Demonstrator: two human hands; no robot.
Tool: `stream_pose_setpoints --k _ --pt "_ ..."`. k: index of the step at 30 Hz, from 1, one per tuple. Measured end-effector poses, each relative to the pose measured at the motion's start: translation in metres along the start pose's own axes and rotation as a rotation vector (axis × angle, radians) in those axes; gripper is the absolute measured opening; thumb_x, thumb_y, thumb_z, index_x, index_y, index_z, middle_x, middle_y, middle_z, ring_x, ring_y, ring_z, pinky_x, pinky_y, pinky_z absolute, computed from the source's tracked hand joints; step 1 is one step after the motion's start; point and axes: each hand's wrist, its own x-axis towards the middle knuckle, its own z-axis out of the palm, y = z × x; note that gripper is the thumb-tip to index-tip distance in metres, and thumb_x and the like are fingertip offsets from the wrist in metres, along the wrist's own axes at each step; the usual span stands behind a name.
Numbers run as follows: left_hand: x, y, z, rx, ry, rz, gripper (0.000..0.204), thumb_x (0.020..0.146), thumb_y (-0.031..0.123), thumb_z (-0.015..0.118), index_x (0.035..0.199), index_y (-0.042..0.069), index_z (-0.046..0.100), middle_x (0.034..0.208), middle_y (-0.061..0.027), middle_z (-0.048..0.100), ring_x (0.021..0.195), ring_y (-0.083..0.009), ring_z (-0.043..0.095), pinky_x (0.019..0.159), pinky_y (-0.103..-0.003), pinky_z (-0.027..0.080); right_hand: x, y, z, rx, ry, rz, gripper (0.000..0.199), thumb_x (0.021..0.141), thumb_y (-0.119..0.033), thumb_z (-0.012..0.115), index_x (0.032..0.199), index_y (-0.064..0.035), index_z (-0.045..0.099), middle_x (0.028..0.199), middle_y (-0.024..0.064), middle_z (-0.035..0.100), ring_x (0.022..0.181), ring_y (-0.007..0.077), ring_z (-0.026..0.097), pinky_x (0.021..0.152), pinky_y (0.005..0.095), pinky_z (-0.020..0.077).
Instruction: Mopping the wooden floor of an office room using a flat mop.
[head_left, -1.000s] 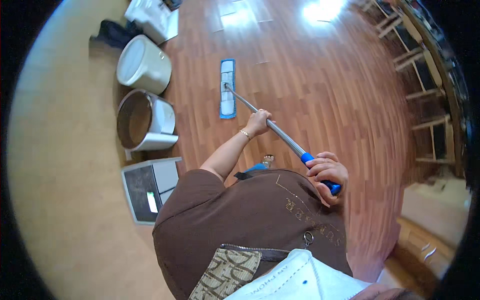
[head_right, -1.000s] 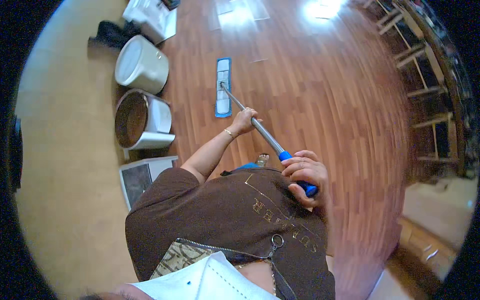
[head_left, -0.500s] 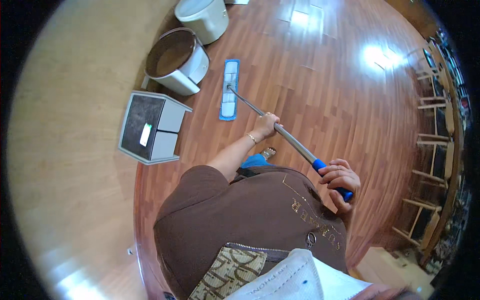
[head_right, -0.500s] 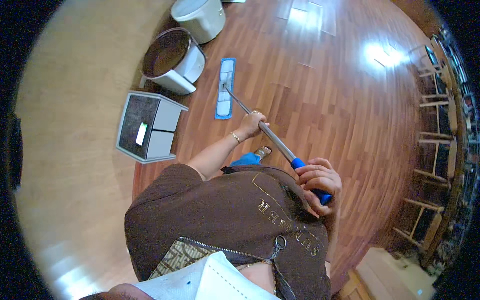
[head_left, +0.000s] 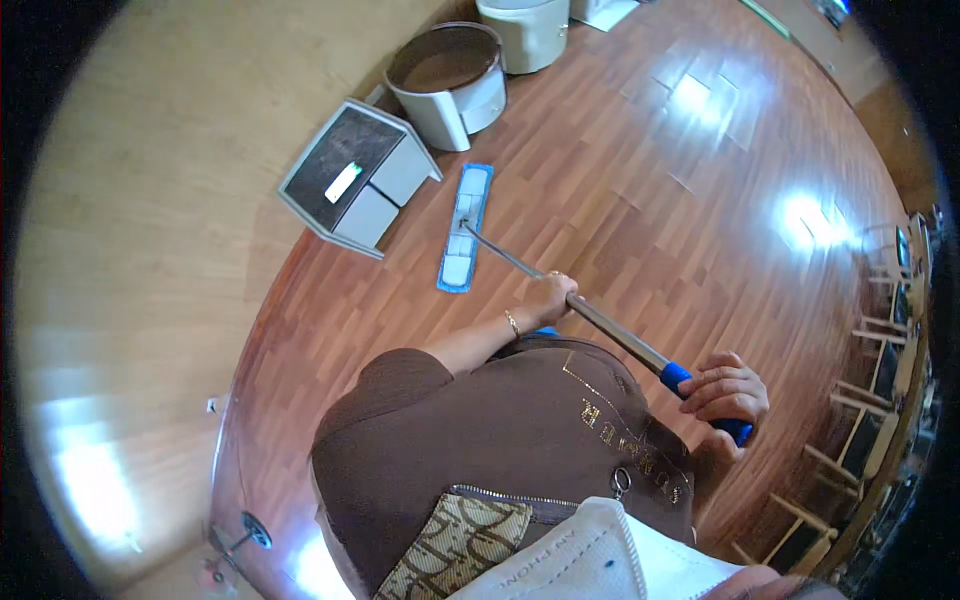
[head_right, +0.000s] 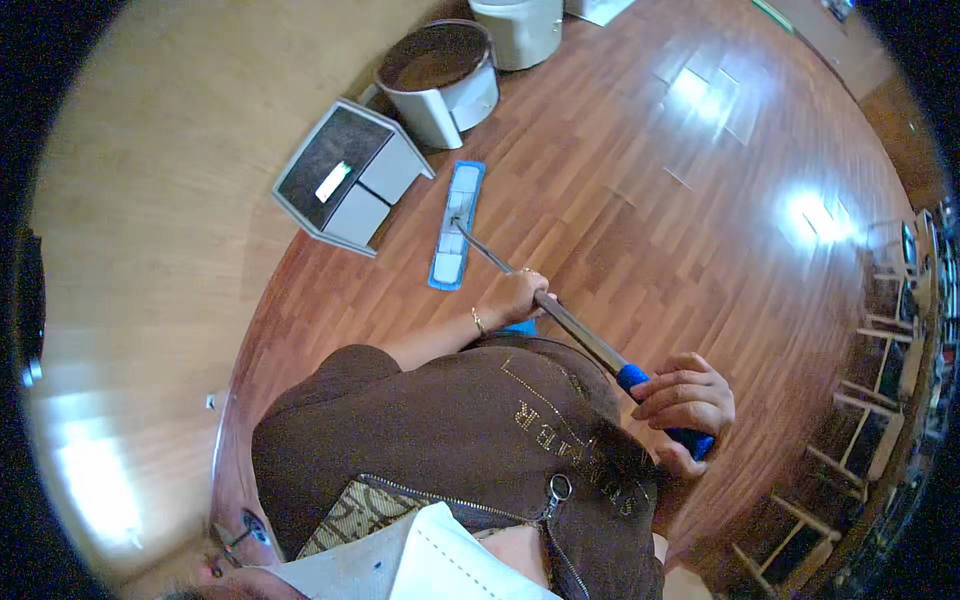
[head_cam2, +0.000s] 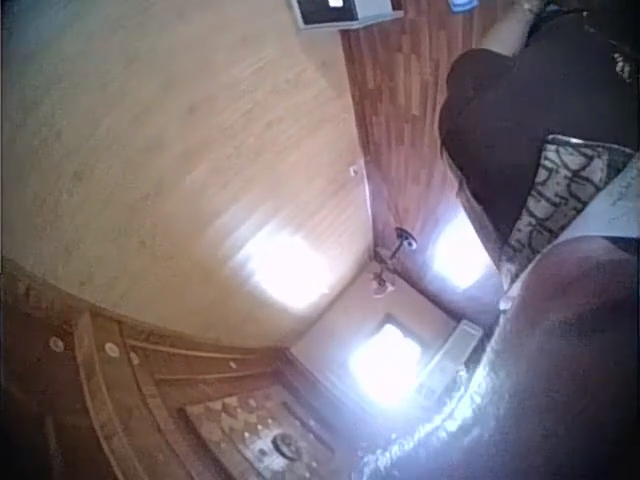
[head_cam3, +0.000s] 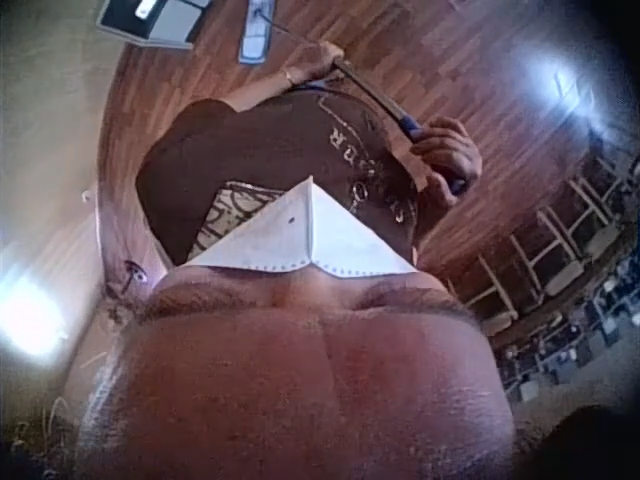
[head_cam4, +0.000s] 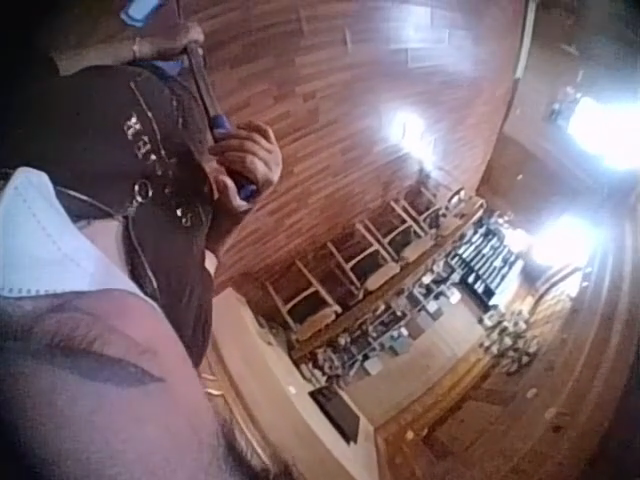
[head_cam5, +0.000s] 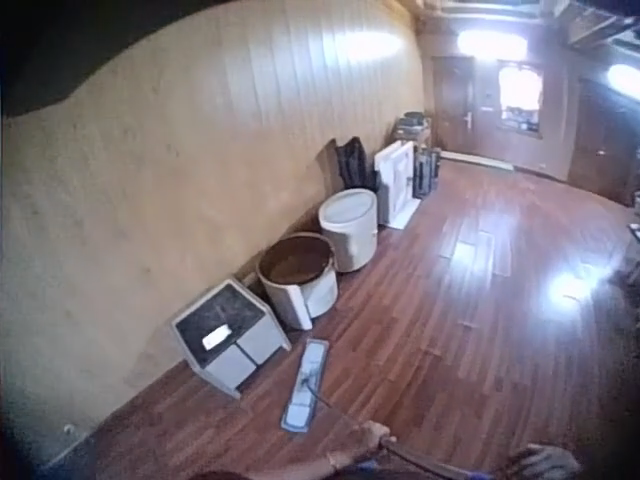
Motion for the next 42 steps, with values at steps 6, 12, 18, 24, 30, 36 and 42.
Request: stream_pose_setpoints --k 6,12,18,24,30,36,42 --pt "-0.084 0.019 0.107 -0.029 0.062 0.011 0.025 0.076 0.030 0.065 0.062 0.011 0.058 0.071 -0.0125 0.062 0.076 -0.0334 0.061 0.064 -0.048 0.048 -0.102 -0.047 0.015 0.052 -0.039 0.126 0.028 0.078 -0.033 0.060 0.073 -0.0057 0.063 0.075 0.0122 0.069 0.080 0.0291 0.069 0.074 0.0416 0.0470" --pt "-0.106 0.045 0.143 -0.017 0.025 0.011 0.030 0.082 0.031 0.061 0.063 0.007 0.057 0.073 -0.0156 0.062 0.076 -0.0364 0.061 0.064 -0.049 0.046 -0.160 -0.078 0.031 -0.048 -0.028 0.209 0.025 0.075 -0.028 0.061 0.070 -0.0044 0.062 0.078 0.0132 0.070 0.081 0.0299 0.068 0.076 0.0425 0.0456" --pt "-0.100 0.058 0.173 -0.040 -0.104 0.121 0.033 0.081 0.040 0.061 0.070 0.009 0.063 0.076 -0.0137 0.063 0.081 -0.0334 0.062 0.070 -0.048 0.047 -0.184 -0.105 0.056 -0.228 -0.160 0.134 0.027 0.078 -0.032 0.063 0.078 -0.0058 0.062 0.082 0.0114 0.070 0.083 0.0280 0.069 0.073 0.0418 0.0462" --pt "-0.095 0.042 0.209 -0.068 -0.151 0.228 0.031 0.081 0.038 0.062 0.071 0.009 0.063 0.078 -0.0129 0.063 0.083 -0.0331 0.060 0.073 -0.047 0.047 -0.197 -0.111 0.111 -0.319 -0.183 0.082 0.034 0.074 -0.039 0.073 0.076 -0.0072 0.063 0.079 0.0063 0.068 0.081 0.0242 0.069 0.070 0.0402 0.0486" --pt "-0.098 -0.016 0.232 -0.108 -0.201 0.368 0.028 0.075 0.032 0.072 0.086 0.009 0.060 0.087 -0.0132 0.061 0.087 -0.0335 0.058 0.076 -0.045 0.046 -0.188 -0.056 0.184 -0.078 -0.086 -0.253 0.030 0.071 -0.030 0.078 0.069 -0.0079 0.058 0.063 0.0050 0.064 0.064 0.0228 0.068 0.055 0.0335 0.0479" --pt "-0.154 -0.006 0.076 -0.472 -0.306 0.350 0.081 0.069 0.042 0.079 0.133 0.007 0.044 0.130 -0.0156 0.050 0.125 -0.0299 0.045 0.103 -0.038 0.038 -0.165 0.021 0.254 -0.156 0.167 -0.049 0.031 0.068 -0.034 0.080 0.069 -0.0119 0.058 0.068 0.0033 0.063 0.071 0.0244 0.065 0.068 0.0367 0.0475" --pt "-0.244 0.031 -0.086 -0.809 -0.251 0.883 0.087 0.071 0.039 0.080 0.139 0.006 0.039 0.137 -0.0229 0.042 0.129 -0.0361 0.039 0.104 -0.049 0.034 -0.130 0.158 0.332 0.055 0.450 0.337 0.010 0.077 -0.009 0.070 0.075 -0.0019 0.062 0.077 0.0109 0.060 0.082 0.0279 0.062 0.074 0.0341 0.0484"
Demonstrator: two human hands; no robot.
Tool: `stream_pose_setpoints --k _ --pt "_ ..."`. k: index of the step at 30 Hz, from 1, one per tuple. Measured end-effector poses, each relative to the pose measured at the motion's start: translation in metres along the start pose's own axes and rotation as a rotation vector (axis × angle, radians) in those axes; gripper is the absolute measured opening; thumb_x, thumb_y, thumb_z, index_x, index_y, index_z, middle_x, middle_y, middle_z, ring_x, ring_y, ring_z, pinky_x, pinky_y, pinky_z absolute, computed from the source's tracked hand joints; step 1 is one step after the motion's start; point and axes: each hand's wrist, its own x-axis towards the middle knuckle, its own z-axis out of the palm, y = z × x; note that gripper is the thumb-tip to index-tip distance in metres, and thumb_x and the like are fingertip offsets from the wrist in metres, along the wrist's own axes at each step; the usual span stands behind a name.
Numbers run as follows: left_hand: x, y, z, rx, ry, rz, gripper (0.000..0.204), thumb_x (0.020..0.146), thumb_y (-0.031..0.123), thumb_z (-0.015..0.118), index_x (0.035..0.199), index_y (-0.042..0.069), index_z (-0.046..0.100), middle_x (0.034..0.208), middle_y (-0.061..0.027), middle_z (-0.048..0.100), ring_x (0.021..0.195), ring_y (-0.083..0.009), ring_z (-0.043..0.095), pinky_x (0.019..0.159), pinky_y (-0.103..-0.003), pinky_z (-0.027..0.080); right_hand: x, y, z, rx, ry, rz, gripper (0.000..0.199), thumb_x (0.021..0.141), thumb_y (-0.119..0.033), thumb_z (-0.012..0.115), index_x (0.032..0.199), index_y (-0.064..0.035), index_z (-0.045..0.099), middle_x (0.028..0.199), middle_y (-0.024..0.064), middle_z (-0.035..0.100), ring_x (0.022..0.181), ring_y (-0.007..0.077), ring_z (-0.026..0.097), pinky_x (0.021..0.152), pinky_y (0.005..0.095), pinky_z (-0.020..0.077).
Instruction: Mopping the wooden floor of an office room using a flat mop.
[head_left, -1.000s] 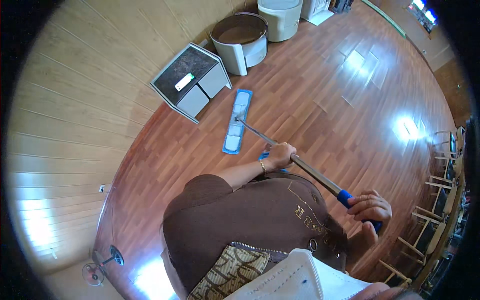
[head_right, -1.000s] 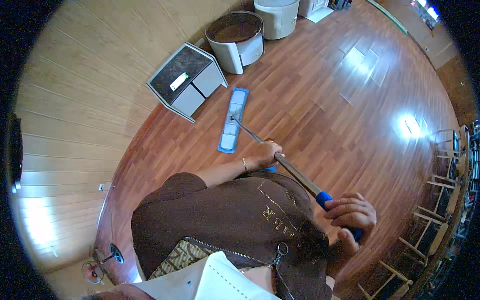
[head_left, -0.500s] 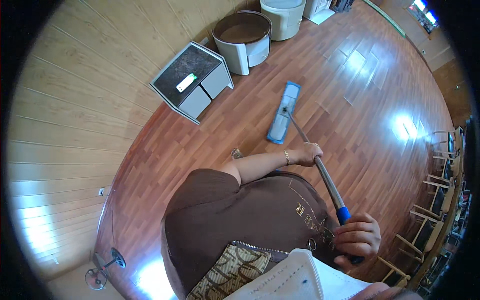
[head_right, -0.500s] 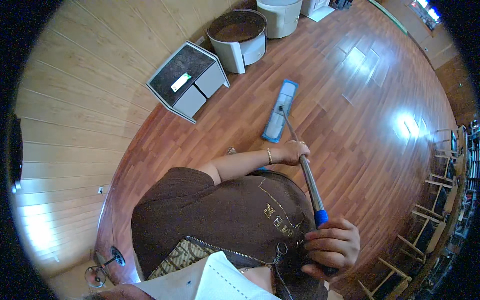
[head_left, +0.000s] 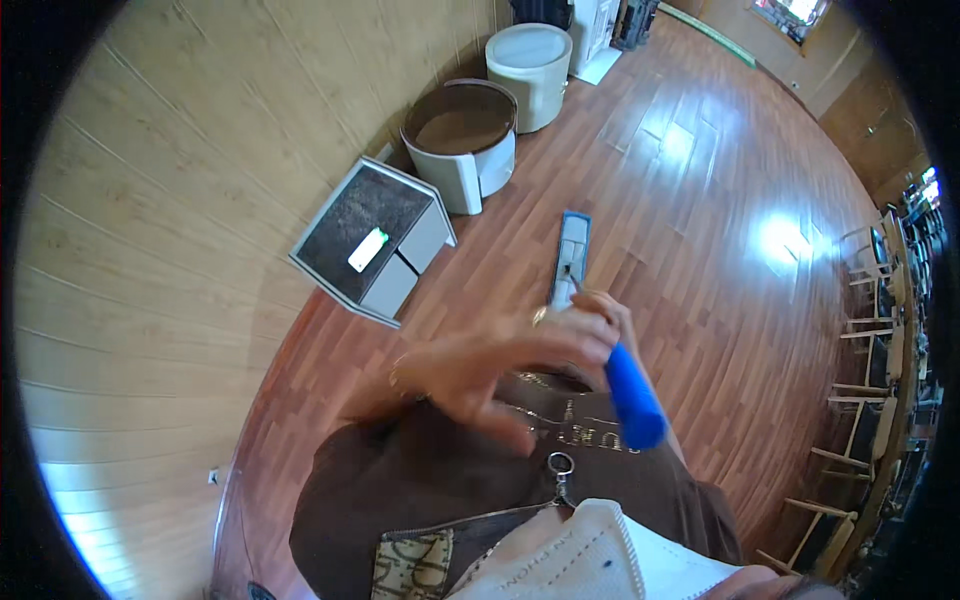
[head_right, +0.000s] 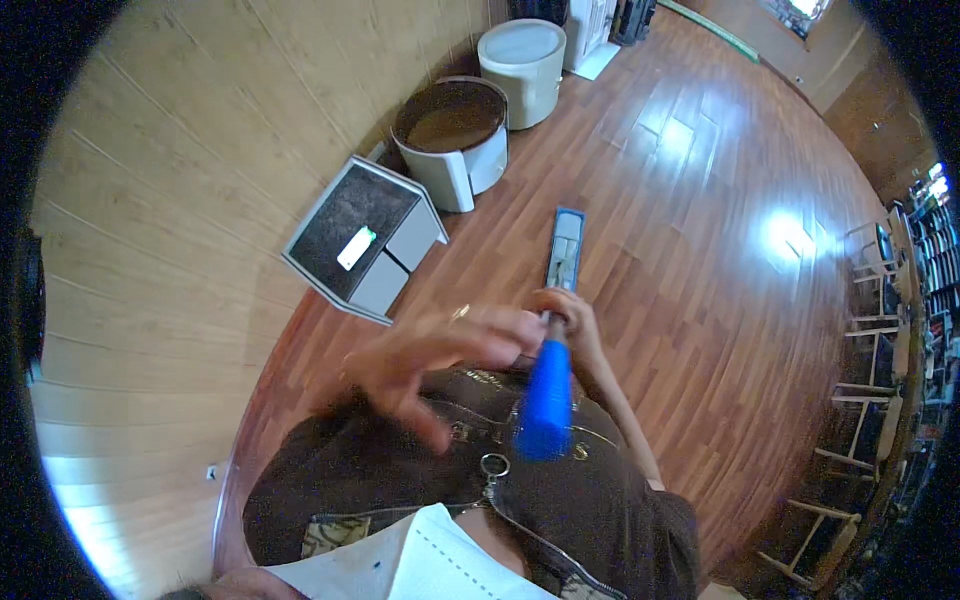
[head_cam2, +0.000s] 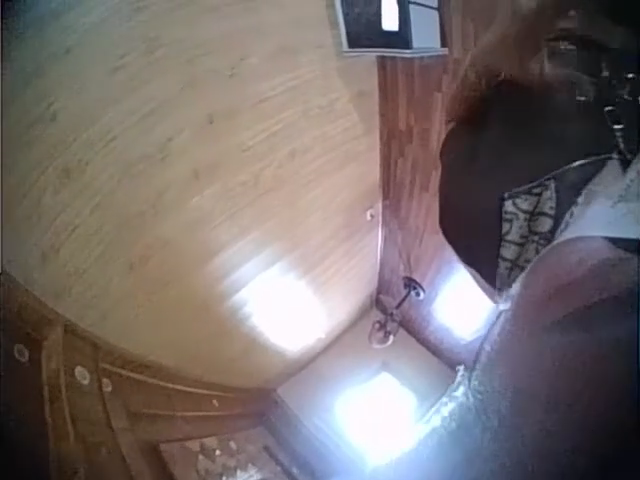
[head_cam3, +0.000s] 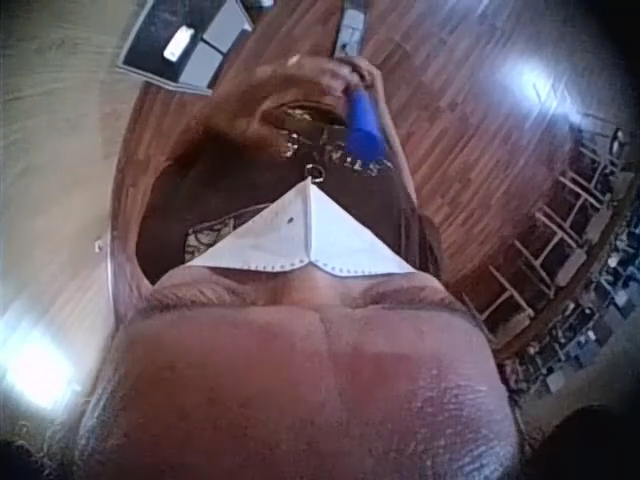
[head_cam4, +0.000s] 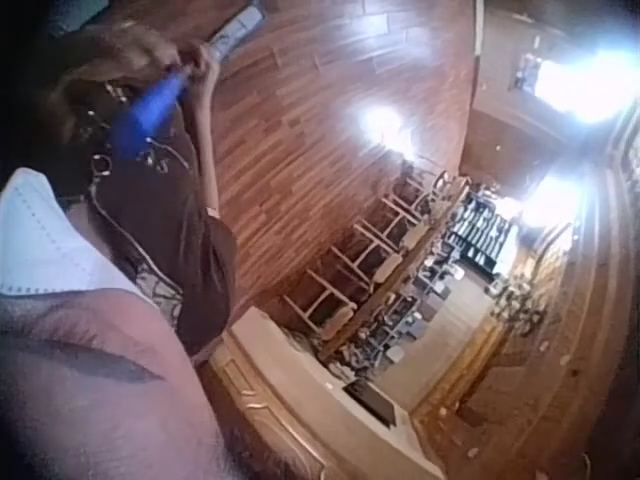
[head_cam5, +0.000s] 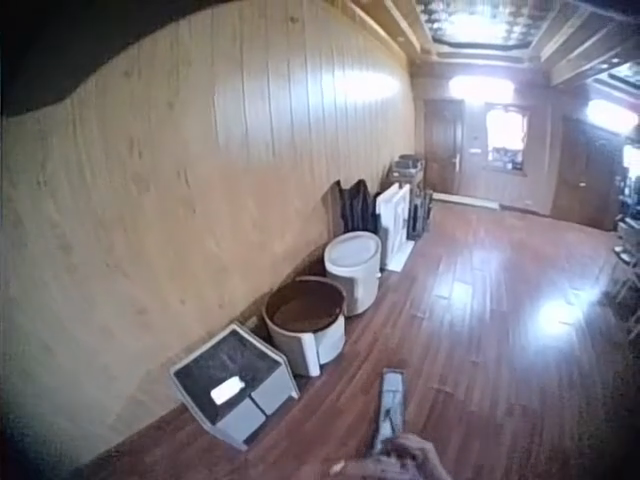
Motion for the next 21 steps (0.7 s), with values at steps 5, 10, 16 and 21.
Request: stream_pose_setpoints --k 5,10,16,21 --pt "-0.049 0.049 -0.015 0.438 0.211 -0.109 0.078 0.067 0.039 0.083 0.128 0.006 0.046 0.127 -0.0236 0.048 0.117 -0.0390 0.051 0.094 -0.048 0.045 0.033 0.055 0.064 -0.426 -0.242 0.071 0.032 0.076 -0.032 0.074 0.072 -0.0034 0.060 0.074 0.0136 0.058 0.077 0.0334 0.059 0.066 0.0420 0.0461" --pt "-0.072 0.077 -0.045 0.552 0.259 -0.194 0.039 0.067 0.022 0.085 0.090 0.005 0.058 0.094 -0.0134 0.061 0.091 -0.0332 0.063 0.079 -0.041 0.052 0.054 0.062 0.110 -0.540 -0.414 0.096 0.032 0.078 -0.036 0.070 0.069 -0.0073 0.058 0.071 0.0131 0.057 0.073 0.0360 0.058 0.063 0.0455 0.0453" --pt "-0.078 0.069 -0.083 0.638 0.465 -0.322 0.030 0.068 0.008 0.083 0.086 0.005 0.059 0.094 -0.0125 0.064 0.094 -0.0314 0.065 0.080 -0.041 0.054 0.113 0.089 0.133 -0.555 -0.426 0.024 0.024 0.079 -0.027 0.067 0.067 -0.0076 0.059 0.072 0.0134 0.058 0.073 0.0357 0.059 0.063 0.0444 0.0453" --pt "-0.068 0.028 -0.137 0.665 0.326 -0.421 0.022 0.077 0.015 0.075 0.089 0.008 0.059 0.102 -0.0119 0.060 0.103 -0.0339 0.060 0.083 -0.043 0.051 0.180 0.147 0.135 -0.506 -0.336 0.064 0.010 0.070 -0.013 0.068 0.069 -0.0080 0.059 0.076 0.0132 0.057 0.076 0.0358 0.056 0.065 0.0424 0.0453"
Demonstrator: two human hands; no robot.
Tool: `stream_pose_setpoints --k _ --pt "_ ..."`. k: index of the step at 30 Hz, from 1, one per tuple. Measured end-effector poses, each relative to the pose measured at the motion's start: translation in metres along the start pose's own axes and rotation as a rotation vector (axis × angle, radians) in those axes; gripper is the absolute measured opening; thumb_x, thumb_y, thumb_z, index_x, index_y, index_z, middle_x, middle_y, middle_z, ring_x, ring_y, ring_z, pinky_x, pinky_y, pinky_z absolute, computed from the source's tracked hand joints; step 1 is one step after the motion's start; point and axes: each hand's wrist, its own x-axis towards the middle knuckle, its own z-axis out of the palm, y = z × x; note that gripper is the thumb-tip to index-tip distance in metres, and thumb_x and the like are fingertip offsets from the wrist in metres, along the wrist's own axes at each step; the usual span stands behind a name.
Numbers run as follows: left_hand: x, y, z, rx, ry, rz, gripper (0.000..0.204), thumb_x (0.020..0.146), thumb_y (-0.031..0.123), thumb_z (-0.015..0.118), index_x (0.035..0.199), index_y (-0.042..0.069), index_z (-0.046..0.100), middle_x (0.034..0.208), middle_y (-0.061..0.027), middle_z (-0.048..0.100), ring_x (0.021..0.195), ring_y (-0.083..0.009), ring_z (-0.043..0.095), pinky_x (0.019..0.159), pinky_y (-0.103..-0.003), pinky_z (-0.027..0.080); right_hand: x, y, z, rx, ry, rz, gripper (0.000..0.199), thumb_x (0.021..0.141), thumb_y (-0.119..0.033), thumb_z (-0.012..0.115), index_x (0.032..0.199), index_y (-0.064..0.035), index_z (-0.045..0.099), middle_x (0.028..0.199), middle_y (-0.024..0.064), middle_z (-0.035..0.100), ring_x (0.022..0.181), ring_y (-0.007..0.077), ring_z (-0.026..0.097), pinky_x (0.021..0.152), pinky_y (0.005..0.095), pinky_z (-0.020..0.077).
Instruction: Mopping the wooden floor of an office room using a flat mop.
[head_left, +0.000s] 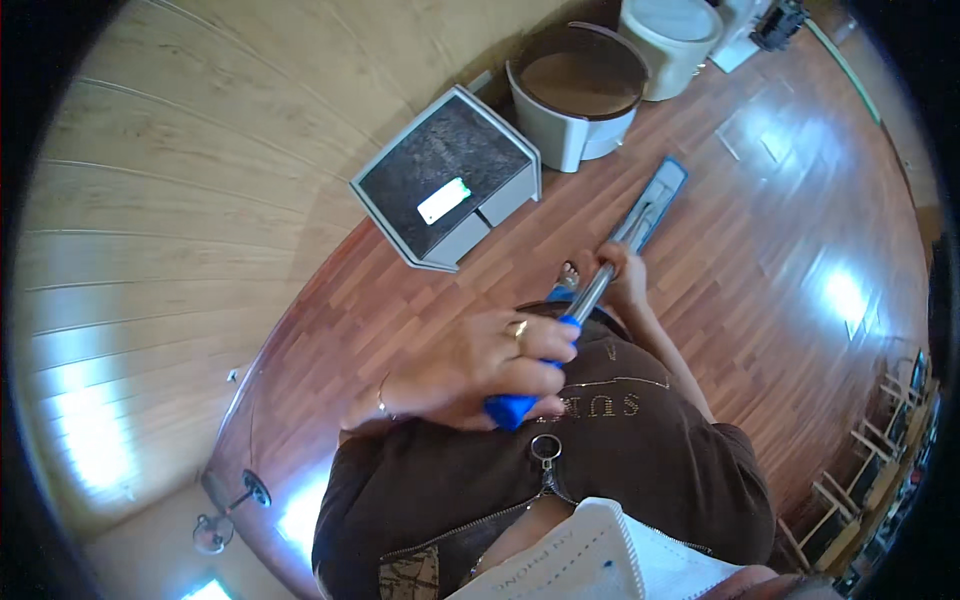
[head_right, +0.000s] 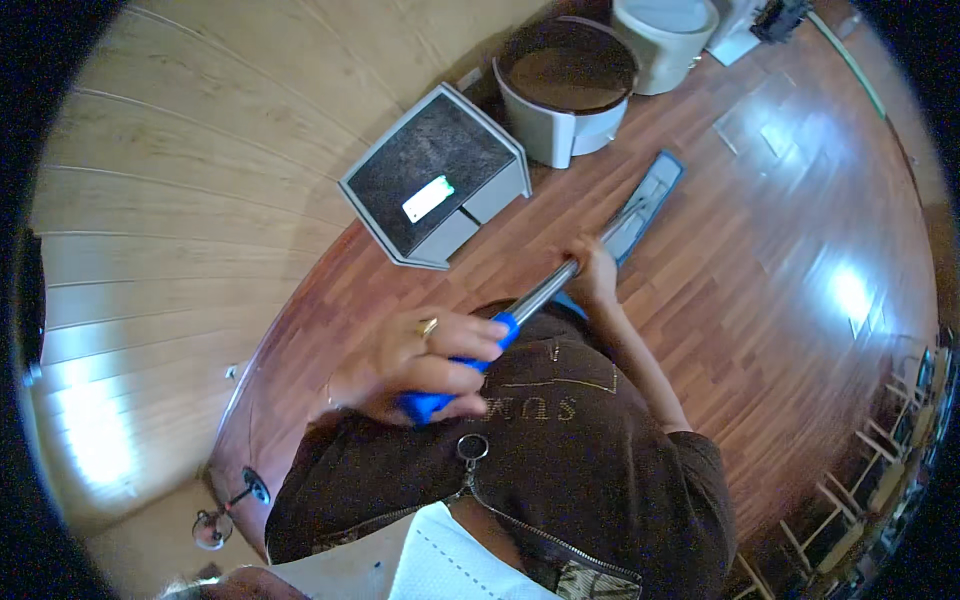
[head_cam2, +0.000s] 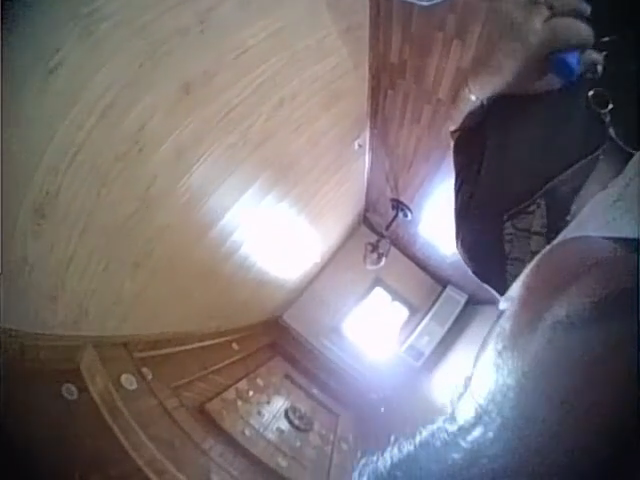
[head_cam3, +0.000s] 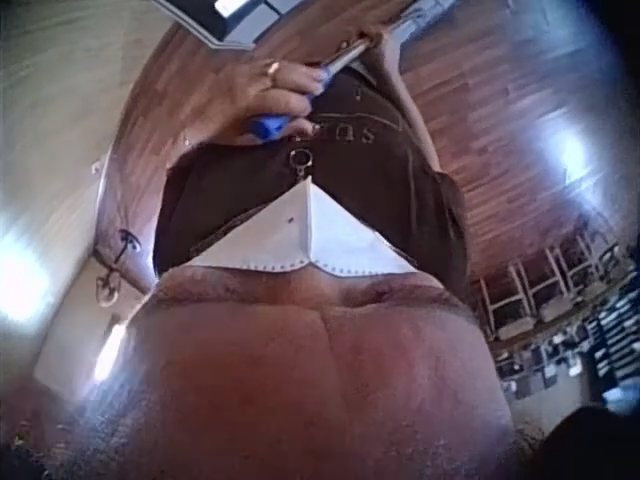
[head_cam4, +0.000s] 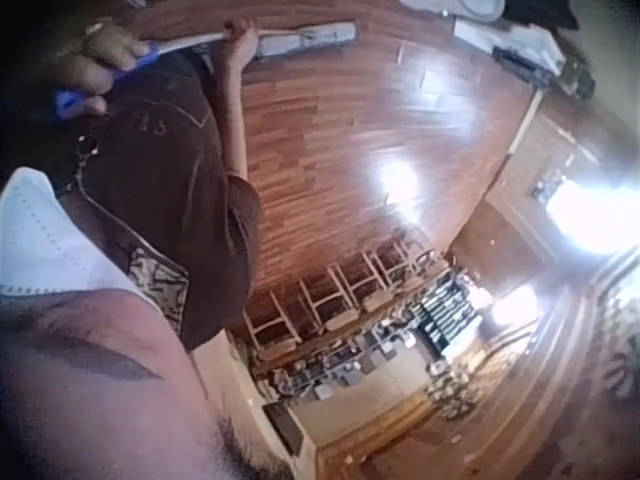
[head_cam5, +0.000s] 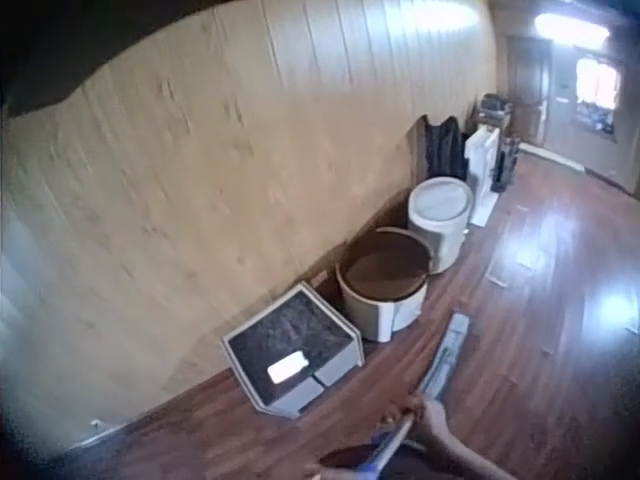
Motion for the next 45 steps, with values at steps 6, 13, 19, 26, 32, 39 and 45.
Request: stream_pose_setpoints --k 6,13,19,26,32,39,45 --pt "0.043 -0.079 -0.017 -0.026 0.080 -0.093 0.018 0.076 0.009 0.073 0.087 0.010 0.059 0.101 -0.0087 0.060 0.106 -0.0323 0.060 0.086 -0.042 0.049 0.096 0.071 0.008 -0.071 0.020 -0.092 0.010 0.066 -0.005 0.060 0.075 -0.0064 0.060 0.082 0.0128 0.058 0.083 0.0357 0.057 0.070 0.0412 0.0468" --pt "0.046 -0.153 -0.019 -0.123 0.154 -0.195 0.018 0.073 0.007 0.074 0.084 0.007 0.060 0.107 -0.0121 0.061 0.114 -0.0353 0.056 0.089 -0.043 0.046 0.155 0.117 0.017 -0.098 -0.053 -0.116 0.009 0.067 -0.006 0.063 0.075 -0.0088 0.060 0.080 0.0105 0.058 0.084 0.0335 0.058 0.070 0.0418 0.0477" --pt "0.027 -0.212 0.003 -0.194 0.169 -0.206 0.016 0.075 0.013 0.073 0.084 0.009 0.060 0.106 -0.0088 0.059 0.114 -0.0316 0.054 0.089 -0.043 0.041 0.165 0.150 0.041 -0.130 -0.010 -0.032 0.008 0.074 -0.003 0.060 0.075 -0.0054 0.052 0.080 0.0111 0.053 0.077 0.0336 0.057 0.064 0.0392 0.0454" --pt "0.008 -0.236 -0.026 -0.087 0.039 -0.053 0.017 0.076 0.019 0.069 0.086 0.012 0.058 0.099 -0.0029 0.056 0.095 -0.0249 0.056 0.083 -0.041 0.040 0.167 0.139 0.067 -0.161 -0.005 -0.029 0.018 0.071 -0.005 0.068 0.071 -0.0051 0.050 0.074 0.0090 0.046 0.067 0.0284 0.050 0.061 0.0378 0.0422" --pt "-0.011 -0.236 -0.062 -0.088 -0.099 -0.051 0.023 0.074 0.020 0.073 0.092 0.011 0.062 0.110 -0.0057 0.058 0.105 -0.0283 0.056 0.094 -0.044 0.038 0.156 0.138 0.092 -0.139 0.021 0.090 0.020 0.070 -0.004 0.071 0.072 -0.0051 0.051 0.075 0.0089 0.047 0.068 0.0268 0.051 0.062 0.0350 0.0425" --pt "-0.034 -0.232 -0.103 -0.106 -0.142 -0.021 0.024 0.074 0.021 0.074 0.092 0.010 0.063 0.108 -0.0065 0.061 0.117 -0.0269 0.054 0.098 -0.048 0.035 0.149 0.078 0.110 -0.199 0.086 0.043 0.023 0.069 -0.009 0.075 0.075 -0.0053 0.053 0.075 0.0086 0.049 0.072 0.0269 0.051 0.066 0.0355 0.0428" --pt "-0.049 -0.229 -0.141 -0.163 -0.189 0.026 0.022 0.075 0.021 0.074 0.090 0.010 0.062 0.106 -0.0056 0.062 0.118 -0.0264 0.055 0.099 -0.049 0.034 0.135 0.049 0.132 -0.251 0.120 0.052 0.023 0.070 -0.014 0.076 0.075 -0.0058 0.055 0.075 0.0094 0.053 0.075 0.0294 0.054 0.068 0.0365 0.0436"
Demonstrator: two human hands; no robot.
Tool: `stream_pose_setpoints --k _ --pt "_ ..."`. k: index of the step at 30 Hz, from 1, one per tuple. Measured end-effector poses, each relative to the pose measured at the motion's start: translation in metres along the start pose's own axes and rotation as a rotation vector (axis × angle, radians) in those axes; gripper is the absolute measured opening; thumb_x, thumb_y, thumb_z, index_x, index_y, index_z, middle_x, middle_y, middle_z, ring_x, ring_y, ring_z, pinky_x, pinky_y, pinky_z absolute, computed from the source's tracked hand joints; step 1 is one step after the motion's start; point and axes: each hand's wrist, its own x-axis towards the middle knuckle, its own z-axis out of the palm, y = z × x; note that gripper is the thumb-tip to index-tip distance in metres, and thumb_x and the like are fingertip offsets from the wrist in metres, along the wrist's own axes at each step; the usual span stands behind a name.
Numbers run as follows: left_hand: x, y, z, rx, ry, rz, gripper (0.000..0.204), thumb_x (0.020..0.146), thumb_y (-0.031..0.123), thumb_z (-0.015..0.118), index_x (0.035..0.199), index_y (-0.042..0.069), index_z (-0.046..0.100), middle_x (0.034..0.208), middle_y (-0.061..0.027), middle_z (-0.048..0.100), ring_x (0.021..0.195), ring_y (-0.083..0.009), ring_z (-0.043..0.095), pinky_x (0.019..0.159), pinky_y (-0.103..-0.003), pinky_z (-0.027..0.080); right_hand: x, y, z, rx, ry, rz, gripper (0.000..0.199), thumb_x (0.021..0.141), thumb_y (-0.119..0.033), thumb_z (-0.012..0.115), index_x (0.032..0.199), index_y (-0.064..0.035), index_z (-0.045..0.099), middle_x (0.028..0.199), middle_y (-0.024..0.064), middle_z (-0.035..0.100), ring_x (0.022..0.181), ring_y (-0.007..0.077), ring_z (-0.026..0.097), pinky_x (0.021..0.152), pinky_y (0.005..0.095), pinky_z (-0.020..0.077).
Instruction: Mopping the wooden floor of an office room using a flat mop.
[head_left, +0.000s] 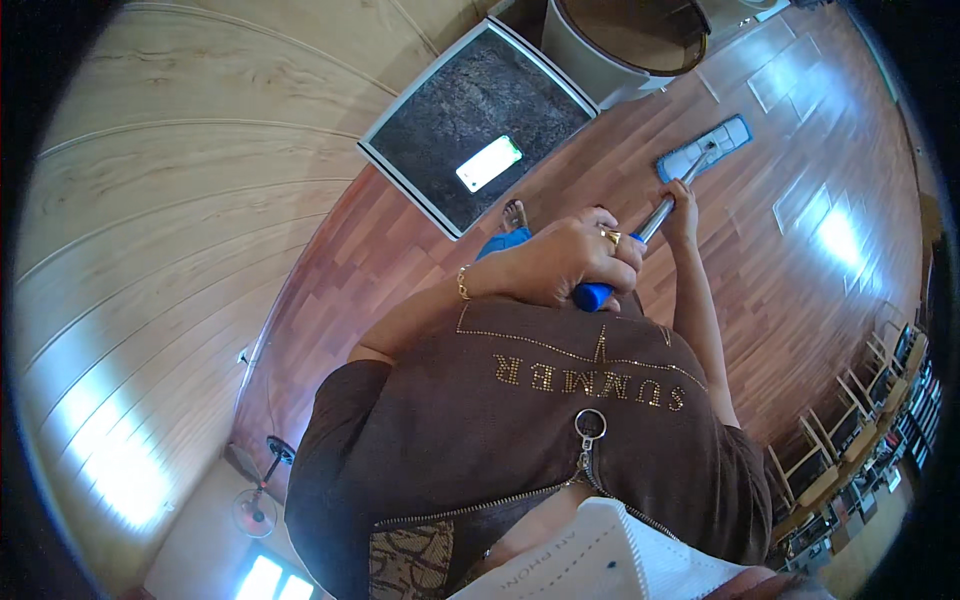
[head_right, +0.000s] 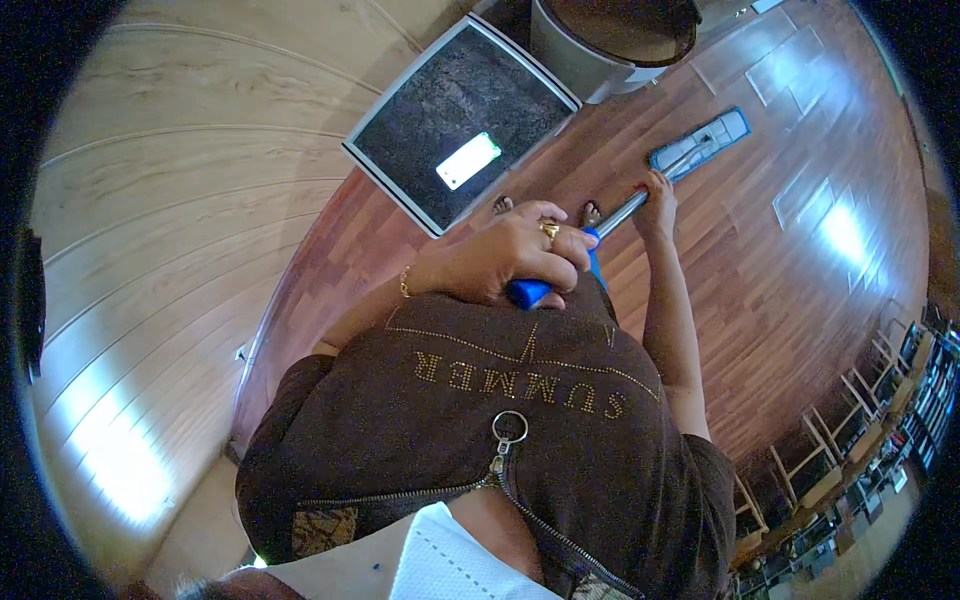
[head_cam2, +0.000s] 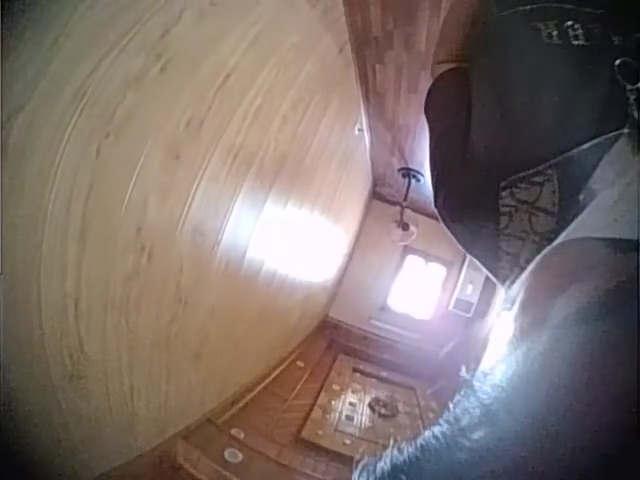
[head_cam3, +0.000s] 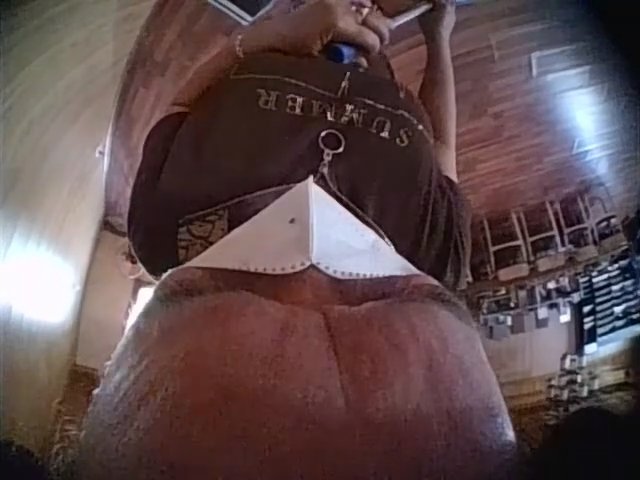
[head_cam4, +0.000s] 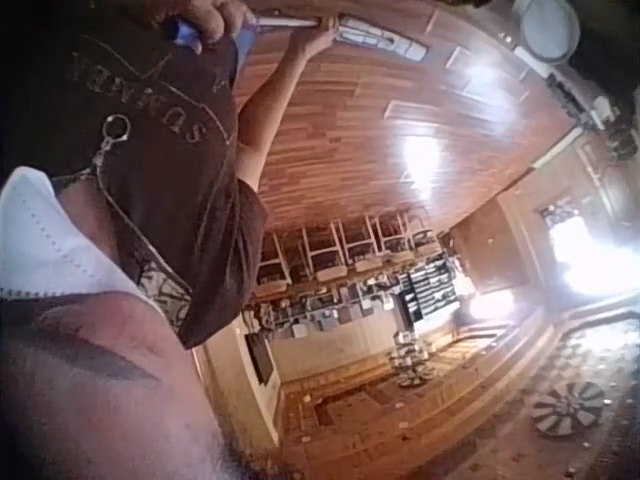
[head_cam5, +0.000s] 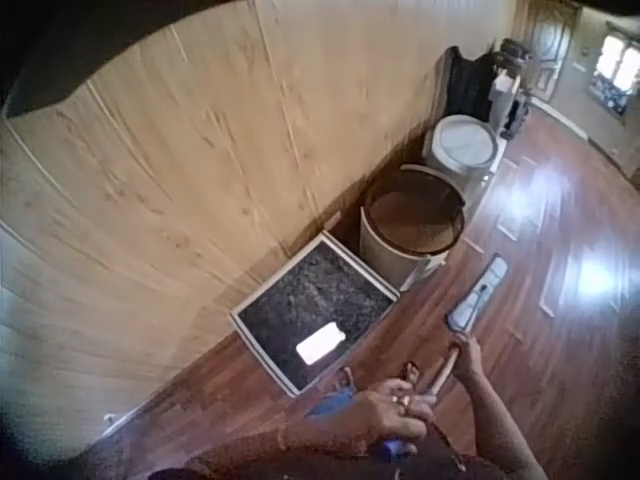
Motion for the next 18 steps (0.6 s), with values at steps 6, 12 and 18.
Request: stream_pose_setpoints --k 6,12,18 --pt "-0.019 0.011 -0.036 -0.042 0.023 0.006 0.021 0.074 0.020 0.075 0.084 0.011 0.059 0.098 -0.0048 0.064 0.112 -0.0264 0.059 0.098 -0.049 0.034 -0.008 -0.034 0.010 -0.023 0.025 0.049 0.022 0.071 -0.017 0.074 0.074 -0.0065 0.055 0.078 0.0103 0.058 0.082 0.0338 0.055 0.073 0.0409 0.0443" --pt "-0.035 0.021 -0.057 -0.088 0.029 0.012 0.023 0.072 0.021 0.078 0.081 0.011 0.059 0.094 -0.0039 0.065 0.108 -0.0264 0.061 0.097 -0.048 0.036 -0.018 -0.072 0.008 -0.052 -0.022 0.092 0.020 0.071 -0.018 0.073 0.076 -0.0071 0.056 0.078 0.0106 0.058 0.080 0.0337 0.054 0.073 0.0401 0.0439" --pt "-0.034 0.013 -0.055 -0.042 0.049 0.085 0.030 0.075 0.037 0.071 0.078 0.010 0.057 0.087 -0.0042 0.059 0.087 -0.0248 0.060 0.091 -0.043 0.039 -0.020 -0.073 -0.002 0.076 -0.122 0.163 0.023 0.078 -0.018 0.071 0.096 -0.0083 0.063 0.086 0.0092 0.063 0.078 0.0249 0.058 0.071 0.0352 0.0463"
